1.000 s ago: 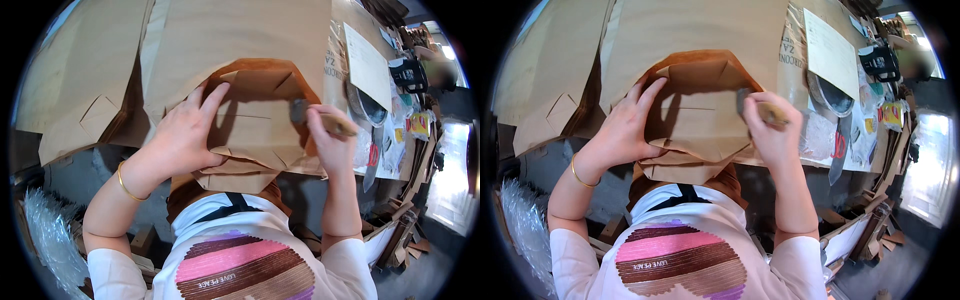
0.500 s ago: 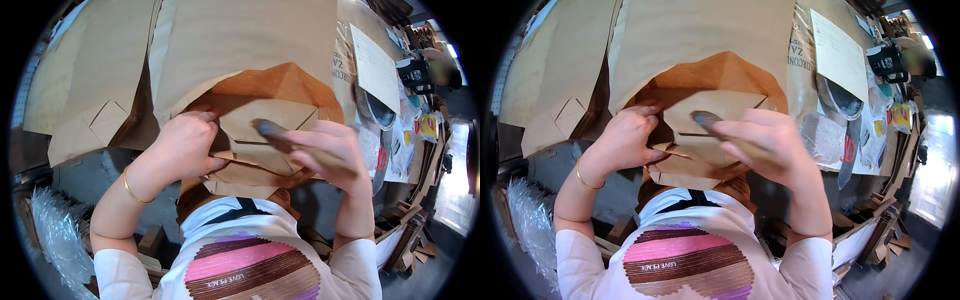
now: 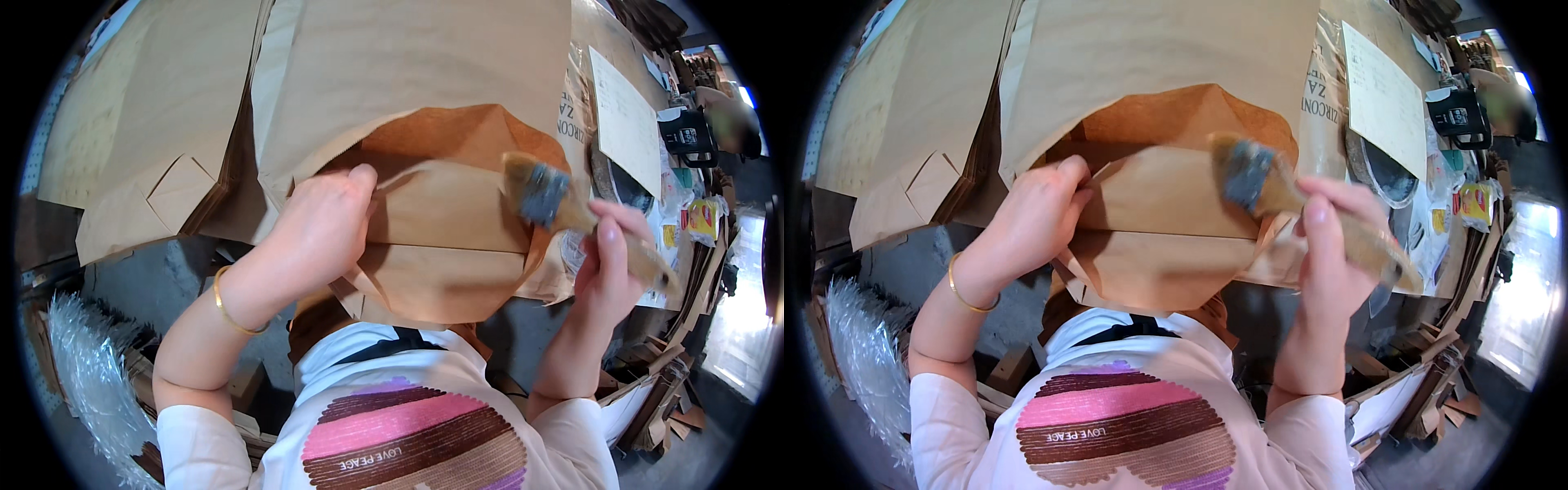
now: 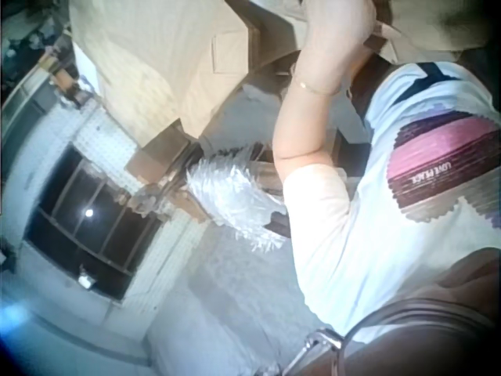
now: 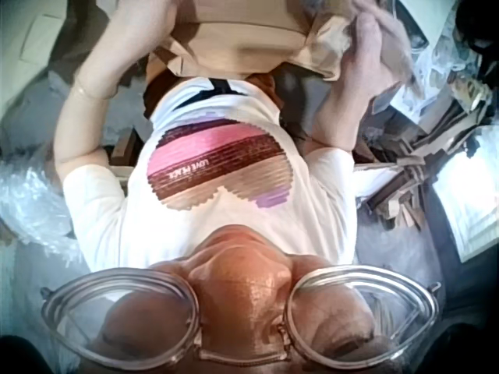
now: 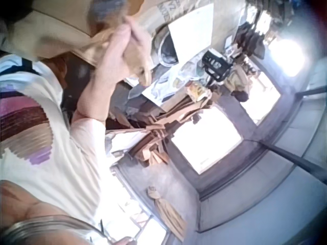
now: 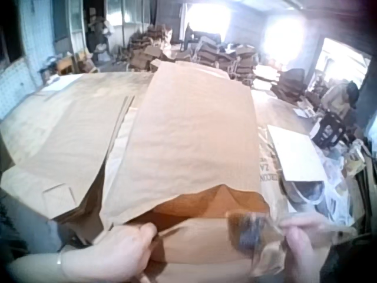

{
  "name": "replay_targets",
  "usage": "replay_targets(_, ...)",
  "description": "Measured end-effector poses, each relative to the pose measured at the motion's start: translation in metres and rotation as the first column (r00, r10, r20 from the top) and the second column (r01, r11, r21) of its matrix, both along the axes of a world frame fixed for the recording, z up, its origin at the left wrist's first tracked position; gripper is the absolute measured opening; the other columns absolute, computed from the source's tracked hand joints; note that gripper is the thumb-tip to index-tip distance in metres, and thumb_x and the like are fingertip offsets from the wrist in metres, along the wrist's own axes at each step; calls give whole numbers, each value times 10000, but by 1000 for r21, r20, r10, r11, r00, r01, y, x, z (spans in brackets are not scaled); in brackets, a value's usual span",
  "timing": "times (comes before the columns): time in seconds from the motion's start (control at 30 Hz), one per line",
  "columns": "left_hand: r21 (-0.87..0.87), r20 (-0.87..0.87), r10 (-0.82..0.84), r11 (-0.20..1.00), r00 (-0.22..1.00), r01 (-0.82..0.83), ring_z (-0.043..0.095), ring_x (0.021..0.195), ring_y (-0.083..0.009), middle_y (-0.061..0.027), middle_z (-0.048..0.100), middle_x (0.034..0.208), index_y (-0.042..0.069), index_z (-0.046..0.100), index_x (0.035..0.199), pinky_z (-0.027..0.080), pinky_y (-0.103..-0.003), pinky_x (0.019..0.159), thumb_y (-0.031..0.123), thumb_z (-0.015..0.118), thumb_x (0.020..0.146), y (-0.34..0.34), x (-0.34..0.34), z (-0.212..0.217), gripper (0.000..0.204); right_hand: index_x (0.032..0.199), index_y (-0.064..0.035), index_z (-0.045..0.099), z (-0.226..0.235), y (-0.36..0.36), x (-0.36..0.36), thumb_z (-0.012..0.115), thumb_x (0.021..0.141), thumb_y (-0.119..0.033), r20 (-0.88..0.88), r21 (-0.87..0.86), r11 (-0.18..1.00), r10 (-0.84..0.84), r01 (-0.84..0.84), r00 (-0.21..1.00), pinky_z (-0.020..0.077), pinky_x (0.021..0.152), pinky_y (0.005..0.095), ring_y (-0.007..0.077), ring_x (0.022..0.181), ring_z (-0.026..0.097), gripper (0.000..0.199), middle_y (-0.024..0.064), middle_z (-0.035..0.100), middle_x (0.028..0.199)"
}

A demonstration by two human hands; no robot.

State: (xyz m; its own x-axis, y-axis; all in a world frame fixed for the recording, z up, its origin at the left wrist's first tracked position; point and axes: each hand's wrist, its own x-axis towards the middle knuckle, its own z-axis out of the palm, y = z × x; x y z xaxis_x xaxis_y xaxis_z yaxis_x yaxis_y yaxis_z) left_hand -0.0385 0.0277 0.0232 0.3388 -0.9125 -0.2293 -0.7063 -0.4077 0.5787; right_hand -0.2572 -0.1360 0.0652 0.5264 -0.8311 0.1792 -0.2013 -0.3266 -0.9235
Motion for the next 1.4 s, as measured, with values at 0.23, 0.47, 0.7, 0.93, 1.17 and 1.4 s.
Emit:
replay_targets(0.23, -45, 227, 66, 997, 972, -58, 594, 820, -401, -212, 605, 823, -30, 582, 762, 475, -447, 712, 78, 671, 775, -12, -2, -31, 140, 888, -15, 671, -44, 23, 23, 642, 883, -78, -20, 244, 959, 152, -142, 988, 462, 566, 224, 71, 633, 570, 70, 21, 634, 738)
replay_targets(0.47, -133, 190, 224, 971, 956, -201, 629, 733, -367, -203, 640, 723, -22, 651, 733, 498, -432, 676, 168, 768, 694, -31, 17, -42, 226, 790, -7, 631, -61, 56, 62, 653, 838, -33, 27, 375, 912, 171, -169, 985, 463, 599, 230, 74, 645, 555, 59, 2, 623, 721)
replay_targets(0.7, -81, 297, 175, 984, 939, -158, 634, 744, -350, -183, 643, 735, -18, 633, 714, 510, -425, 686, 126, 752, 707, -35, 8, -31, 187, 763, -2, 622, -39, 16, -10, 616, 820, -26, -365, -182, 982, -19, -52, 931, 476, 603, 248, 125, 625, 590, 63, 72, 631, 691)
replay_targets(0.93, -37, 755, -90, 983, 650, 179, 600, 718, -203, -63, 585, 668, 77, 588, 654, 498, -300, 616, 42, 635, 653, -43, -26, -21, 58, 1214, 25, 555, -42, -22, -8, 504, 995, -263, 586, 423, 899, -176, -114, 791, 449, 911, 327, 172, 962, 594, 366, 122, 625, 1129)
replay_targets(1.17, 76, 720, -181, 980, 670, 183, 618, 749, -206, -73, 620, 725, 69, 631, 702, 505, -305, 670, 130, 672, 711, -46, -33, -18, 74, 1275, 5, 523, -147, -11, 62, 439, 1008, -312, 838, 545, 495, -345, -677, 423, 345, 1107, 442, 253, 1071, 585, 423, 149, 663, 1009)
replay_targets(1.4, -611, -192, 280, 716, 941, -338, 397, 1311, -348, -172, 411, 1419, 11, 339, 1430, 285, -439, 1112, 355, 463, 974, 16, 8, -44, 585, 1292, 14, 490, -149, -17, 55, 376, 1023, -320, 877, 471, 389, -306, -791, 372, 356, 1106, 478, 275, 1063, 611, 444, 165, 681, 987)
